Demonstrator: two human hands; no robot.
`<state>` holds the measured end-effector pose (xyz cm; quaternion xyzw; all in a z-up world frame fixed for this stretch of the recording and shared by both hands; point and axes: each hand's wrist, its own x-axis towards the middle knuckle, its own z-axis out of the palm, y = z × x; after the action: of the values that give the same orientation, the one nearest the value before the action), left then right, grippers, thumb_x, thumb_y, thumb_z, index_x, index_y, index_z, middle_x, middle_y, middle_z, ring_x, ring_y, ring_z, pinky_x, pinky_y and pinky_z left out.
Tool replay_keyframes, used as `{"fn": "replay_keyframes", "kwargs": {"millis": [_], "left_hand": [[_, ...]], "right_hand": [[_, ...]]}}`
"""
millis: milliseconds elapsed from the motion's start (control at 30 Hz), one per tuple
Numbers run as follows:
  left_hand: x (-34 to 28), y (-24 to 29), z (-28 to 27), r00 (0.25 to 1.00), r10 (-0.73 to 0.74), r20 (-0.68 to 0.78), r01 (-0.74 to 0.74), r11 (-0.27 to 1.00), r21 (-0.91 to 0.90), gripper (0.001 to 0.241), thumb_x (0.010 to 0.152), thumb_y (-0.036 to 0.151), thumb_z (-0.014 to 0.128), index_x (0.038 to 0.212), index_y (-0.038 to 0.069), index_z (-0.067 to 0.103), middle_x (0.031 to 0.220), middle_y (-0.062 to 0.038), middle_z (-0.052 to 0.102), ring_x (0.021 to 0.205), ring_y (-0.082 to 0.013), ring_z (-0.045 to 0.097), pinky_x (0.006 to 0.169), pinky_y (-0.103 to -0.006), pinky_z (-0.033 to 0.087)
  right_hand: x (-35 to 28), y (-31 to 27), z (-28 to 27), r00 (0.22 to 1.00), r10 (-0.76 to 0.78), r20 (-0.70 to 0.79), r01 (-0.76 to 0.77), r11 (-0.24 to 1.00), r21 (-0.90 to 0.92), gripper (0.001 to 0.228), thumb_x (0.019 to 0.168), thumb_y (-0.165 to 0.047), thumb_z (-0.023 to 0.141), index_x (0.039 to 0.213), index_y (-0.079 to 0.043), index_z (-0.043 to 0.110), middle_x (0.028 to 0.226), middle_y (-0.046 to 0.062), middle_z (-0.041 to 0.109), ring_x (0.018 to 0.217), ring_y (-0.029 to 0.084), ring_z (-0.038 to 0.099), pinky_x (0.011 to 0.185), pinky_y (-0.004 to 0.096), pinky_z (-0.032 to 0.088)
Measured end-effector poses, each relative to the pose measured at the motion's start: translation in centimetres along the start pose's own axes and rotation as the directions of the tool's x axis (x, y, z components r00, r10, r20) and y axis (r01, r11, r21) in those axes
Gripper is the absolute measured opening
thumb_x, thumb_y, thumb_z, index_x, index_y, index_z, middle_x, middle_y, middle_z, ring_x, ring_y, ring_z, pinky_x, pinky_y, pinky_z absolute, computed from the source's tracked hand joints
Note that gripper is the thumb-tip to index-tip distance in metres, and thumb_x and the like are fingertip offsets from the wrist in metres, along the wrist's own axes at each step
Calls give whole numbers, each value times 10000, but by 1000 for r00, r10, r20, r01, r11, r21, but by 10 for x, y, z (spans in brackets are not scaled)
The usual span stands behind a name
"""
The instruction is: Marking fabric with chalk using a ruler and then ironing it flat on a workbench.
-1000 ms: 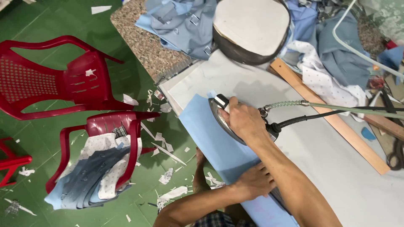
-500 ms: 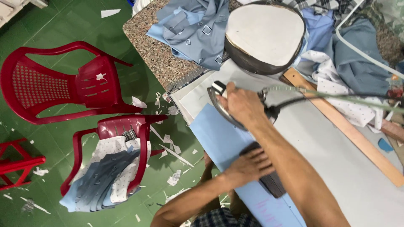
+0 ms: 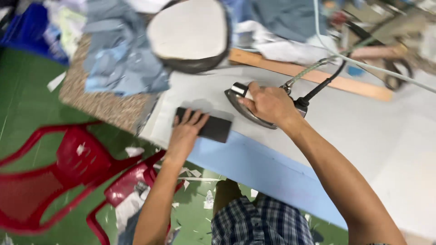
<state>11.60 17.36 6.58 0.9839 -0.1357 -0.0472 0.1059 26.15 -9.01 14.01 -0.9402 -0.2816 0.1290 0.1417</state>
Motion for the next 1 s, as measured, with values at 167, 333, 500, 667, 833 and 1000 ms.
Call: {"fn": "replay_keyframes", "kwargs": {"millis": [167,333,500,667,833,1000], "left_hand": [[6,7,-28,991,-37,125,51,993,-110,838,695,14,795,1471,194,533,1509,-98,518,1389,-400,456,1080,-631,385],[12,15,-36,986,-48,160,59,996,-61,810,715,47,789,1467,209,536,1511,-64,530,1420,-367,454,1092,-583,410],[10,12,-28,970,-84,227,81,996,22,798,745,55,769,1479,260,534,1554,-18,498,1468,-325,409,1168,-550,363],[5,-2,-8,962,-101,255,81,993,90,829,738,134,795,1505,222,491,1571,-62,462,1485,-357,371,1209,-620,258],[-3,-1,17,971,-58,232,27,990,137,832,793,225,759,1551,218,418,1613,-78,413,1503,-357,351,1204,-652,253],[2,84,28,973,-13,231,-39,976,215,800,822,286,738,1546,221,402,1611,-96,383,1509,-352,297,1209,-666,200]], "right_hand": [[-67,42,6,994,107,14,-107,994,8,563,1000,-562,533,1056,-4,572,756,197,720,701,431,696,606,541,554],[-106,59,9,953,300,28,-301,953,24,586,990,-595,523,1096,-20,565,768,197,725,708,414,710,624,529,571],[-137,55,27,898,438,-35,-435,897,83,603,974,-609,520,1106,-22,545,760,199,724,675,409,705,595,527,573],[-191,22,38,896,398,196,-424,899,112,577,1065,-559,391,1152,4,486,739,189,669,492,284,651,343,371,507],[-246,22,58,947,307,92,-317,940,128,574,1036,-547,441,1161,10,498,737,191,651,454,240,610,315,349,458],[-311,70,51,902,344,261,-384,916,117,533,1049,-534,439,1149,-14,490,800,194,670,498,251,637,360,374,504]]}}
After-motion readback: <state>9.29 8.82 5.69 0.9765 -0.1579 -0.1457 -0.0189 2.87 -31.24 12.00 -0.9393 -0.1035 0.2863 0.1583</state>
